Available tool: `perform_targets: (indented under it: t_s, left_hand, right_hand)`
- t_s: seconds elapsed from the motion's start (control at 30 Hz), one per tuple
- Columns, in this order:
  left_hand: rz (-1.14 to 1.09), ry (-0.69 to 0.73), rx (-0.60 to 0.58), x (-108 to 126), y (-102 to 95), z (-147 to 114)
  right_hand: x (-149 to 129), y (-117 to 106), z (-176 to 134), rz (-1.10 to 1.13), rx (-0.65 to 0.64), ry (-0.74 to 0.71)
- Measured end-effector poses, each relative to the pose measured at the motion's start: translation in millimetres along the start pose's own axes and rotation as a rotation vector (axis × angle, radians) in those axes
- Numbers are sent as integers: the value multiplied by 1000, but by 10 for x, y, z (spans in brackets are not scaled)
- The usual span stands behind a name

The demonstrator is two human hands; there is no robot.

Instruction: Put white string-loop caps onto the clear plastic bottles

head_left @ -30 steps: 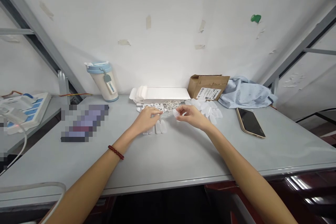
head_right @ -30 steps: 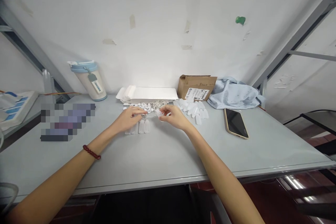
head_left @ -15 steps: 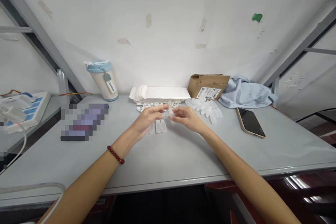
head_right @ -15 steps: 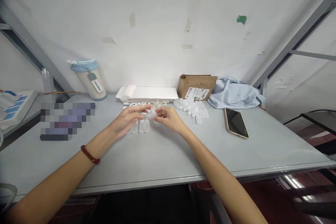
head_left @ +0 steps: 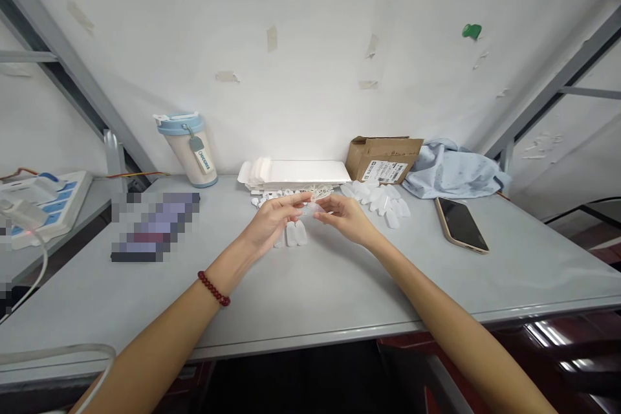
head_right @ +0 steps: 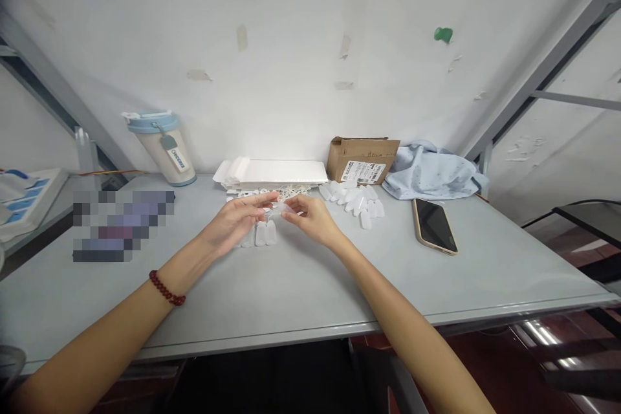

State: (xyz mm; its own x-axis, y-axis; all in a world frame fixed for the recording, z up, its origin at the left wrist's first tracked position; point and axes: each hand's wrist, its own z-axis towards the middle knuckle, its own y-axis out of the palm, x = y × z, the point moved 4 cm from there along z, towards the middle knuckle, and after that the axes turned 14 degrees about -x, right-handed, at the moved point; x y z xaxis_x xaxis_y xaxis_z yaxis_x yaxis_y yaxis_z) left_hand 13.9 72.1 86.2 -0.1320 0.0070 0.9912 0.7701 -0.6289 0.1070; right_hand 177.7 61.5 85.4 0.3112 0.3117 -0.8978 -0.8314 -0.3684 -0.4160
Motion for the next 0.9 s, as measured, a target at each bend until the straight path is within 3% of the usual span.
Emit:
perform_targets:
  t_s: [0.47, 0.9]
  left_hand:
    - [-68, 8, 94, 36, -10, -20]
    - [103, -50, 99, 29, 36, -32]
  right_hand:
    - [25, 2, -2, 77, 12, -22]
    - [-6, 4, -7, 16, 5, -76]
